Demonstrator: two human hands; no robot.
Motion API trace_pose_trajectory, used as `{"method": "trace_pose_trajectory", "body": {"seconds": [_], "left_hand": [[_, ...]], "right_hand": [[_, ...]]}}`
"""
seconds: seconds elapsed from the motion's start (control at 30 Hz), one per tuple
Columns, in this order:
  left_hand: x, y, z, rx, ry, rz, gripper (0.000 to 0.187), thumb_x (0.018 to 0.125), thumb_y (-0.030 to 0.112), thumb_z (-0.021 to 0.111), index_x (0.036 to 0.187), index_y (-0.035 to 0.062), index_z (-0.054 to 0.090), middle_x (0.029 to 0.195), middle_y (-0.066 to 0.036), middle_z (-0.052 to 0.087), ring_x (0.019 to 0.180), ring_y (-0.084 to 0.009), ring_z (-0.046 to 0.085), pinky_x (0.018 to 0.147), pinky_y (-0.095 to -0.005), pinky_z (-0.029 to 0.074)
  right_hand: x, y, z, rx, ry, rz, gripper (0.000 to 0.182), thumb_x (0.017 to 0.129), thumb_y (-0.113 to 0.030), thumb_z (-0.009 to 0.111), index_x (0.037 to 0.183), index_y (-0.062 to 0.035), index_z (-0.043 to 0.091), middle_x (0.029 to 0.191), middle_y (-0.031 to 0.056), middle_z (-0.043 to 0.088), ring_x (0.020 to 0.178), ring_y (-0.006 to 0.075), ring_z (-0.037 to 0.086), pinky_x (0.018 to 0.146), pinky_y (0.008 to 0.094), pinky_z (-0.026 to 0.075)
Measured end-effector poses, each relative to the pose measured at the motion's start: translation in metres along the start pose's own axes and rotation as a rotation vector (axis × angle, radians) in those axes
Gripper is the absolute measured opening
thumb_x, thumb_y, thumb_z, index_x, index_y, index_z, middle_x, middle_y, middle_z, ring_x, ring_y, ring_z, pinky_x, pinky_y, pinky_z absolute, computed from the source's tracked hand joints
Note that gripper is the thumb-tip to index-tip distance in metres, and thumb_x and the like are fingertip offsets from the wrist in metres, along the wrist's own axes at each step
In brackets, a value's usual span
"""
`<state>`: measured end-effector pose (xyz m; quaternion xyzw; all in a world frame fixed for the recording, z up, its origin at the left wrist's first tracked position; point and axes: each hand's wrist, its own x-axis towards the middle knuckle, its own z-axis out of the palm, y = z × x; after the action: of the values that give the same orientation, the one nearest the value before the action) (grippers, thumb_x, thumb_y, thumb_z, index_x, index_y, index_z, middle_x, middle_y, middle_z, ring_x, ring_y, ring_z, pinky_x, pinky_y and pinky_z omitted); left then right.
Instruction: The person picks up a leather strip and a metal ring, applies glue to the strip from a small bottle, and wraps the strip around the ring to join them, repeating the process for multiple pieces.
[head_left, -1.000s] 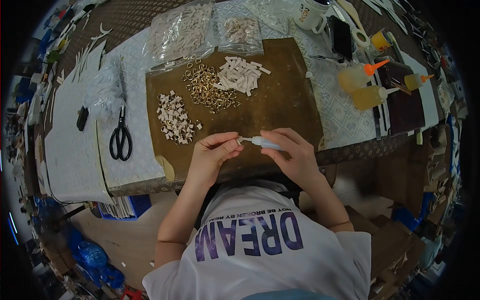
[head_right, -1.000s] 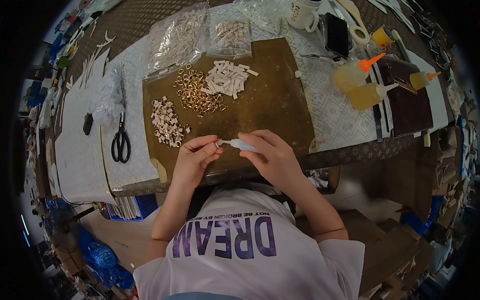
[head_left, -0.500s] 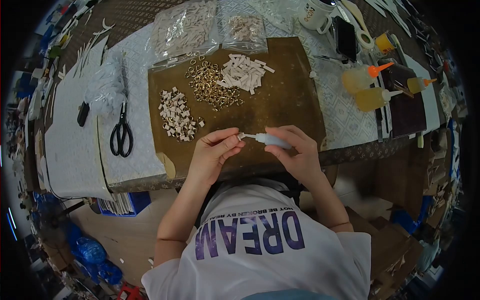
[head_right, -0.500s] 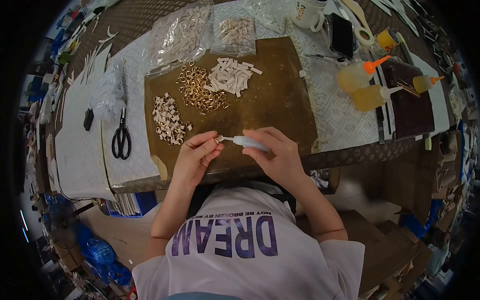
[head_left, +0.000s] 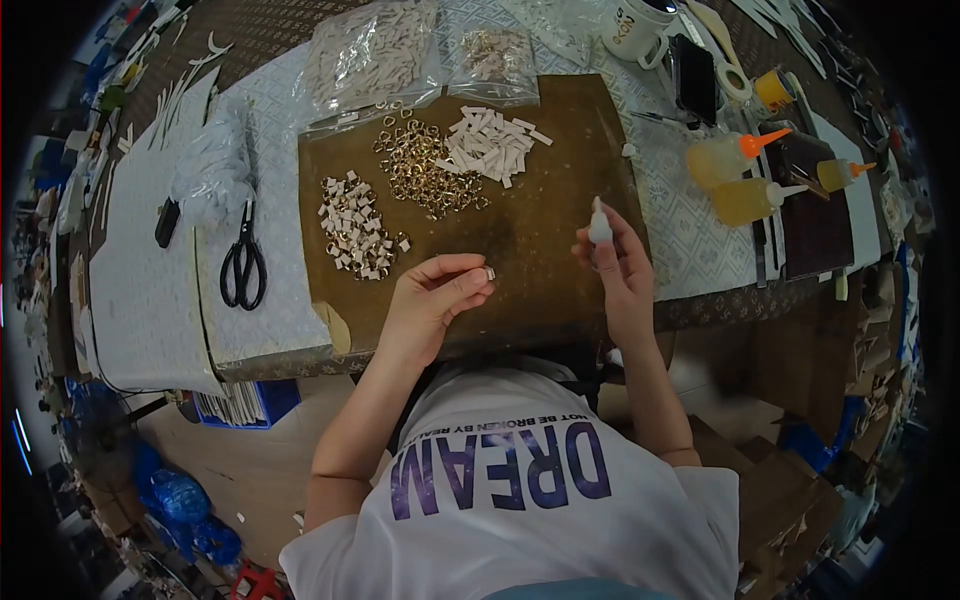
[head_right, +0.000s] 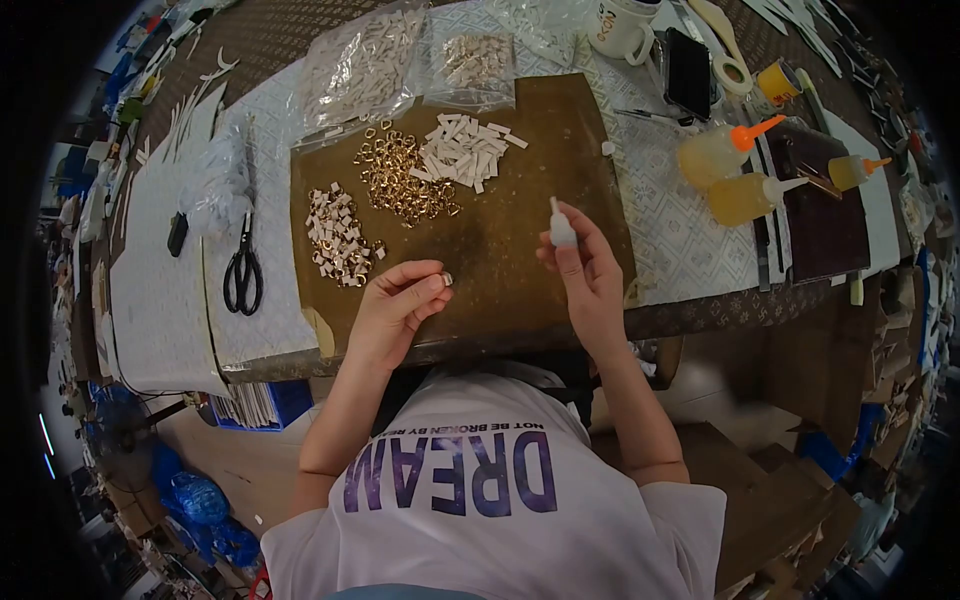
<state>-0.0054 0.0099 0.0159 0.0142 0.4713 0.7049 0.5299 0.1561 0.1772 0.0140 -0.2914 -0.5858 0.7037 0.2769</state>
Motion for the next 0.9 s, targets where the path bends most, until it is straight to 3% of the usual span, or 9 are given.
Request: {"method": "trace_pose_trajectory", "body": {"seconds": [0.27,0.77,0.87,0.9], "left_hand": [[0.0,-0.001,0.001,0.034,0.006,-0.007,0.02,0.08,0.005,0.069,0.099,-0.0004,0.064,0.086,-0.009,0.067,0.077,-0.0147,0.065,0.071,-0.0243,0.054],[0.001,-0.004,-0.001,0.058,-0.01,0.005,0.018,0.081,0.006,0.068,0.097,0.002,0.063,0.084,-0.007,0.066,0.074,-0.013,0.065,0.069,-0.0235,0.053],[-0.001,-0.005,0.0,0.03,-0.018,0.018,0.015,0.082,0.005,0.067,0.094,0.0058,0.057,0.086,-0.007,0.065,0.073,-0.0126,0.064,0.067,-0.0235,0.053],[-0.001,-0.005,0.001,0.011,-0.024,0.027,0.015,0.083,0.004,0.066,0.092,0.0073,0.055,0.086,-0.007,0.065,0.073,-0.0125,0.064,0.066,-0.0235,0.053]], "right_hand": [[0.015,0.036,-0.017,-0.225,0.11,-0.222,0.032,0.09,-0.004,0.055,0.12,-0.0017,0.044,0.113,0.0084,0.057,0.102,0.0146,0.054,0.092,0.0257,0.041],[0.017,0.041,-0.014,-0.301,0.121,-0.28,0.029,0.088,0.001,0.056,0.114,-0.0038,0.045,0.113,0.0078,0.057,0.1,0.0131,0.054,0.087,0.0252,0.042],[0.015,0.04,-0.013,-0.251,0.146,-0.234,0.033,0.086,0.001,0.058,0.115,-0.0024,0.042,0.113,0.0106,0.056,0.104,0.0166,0.053,0.088,0.0266,0.042],[0.015,0.037,-0.01,-0.33,0.224,-0.341,0.035,0.086,0.001,0.058,0.116,-0.0027,0.041,0.115,0.0115,0.055,0.102,0.0165,0.053,0.087,0.0262,0.042]]}}
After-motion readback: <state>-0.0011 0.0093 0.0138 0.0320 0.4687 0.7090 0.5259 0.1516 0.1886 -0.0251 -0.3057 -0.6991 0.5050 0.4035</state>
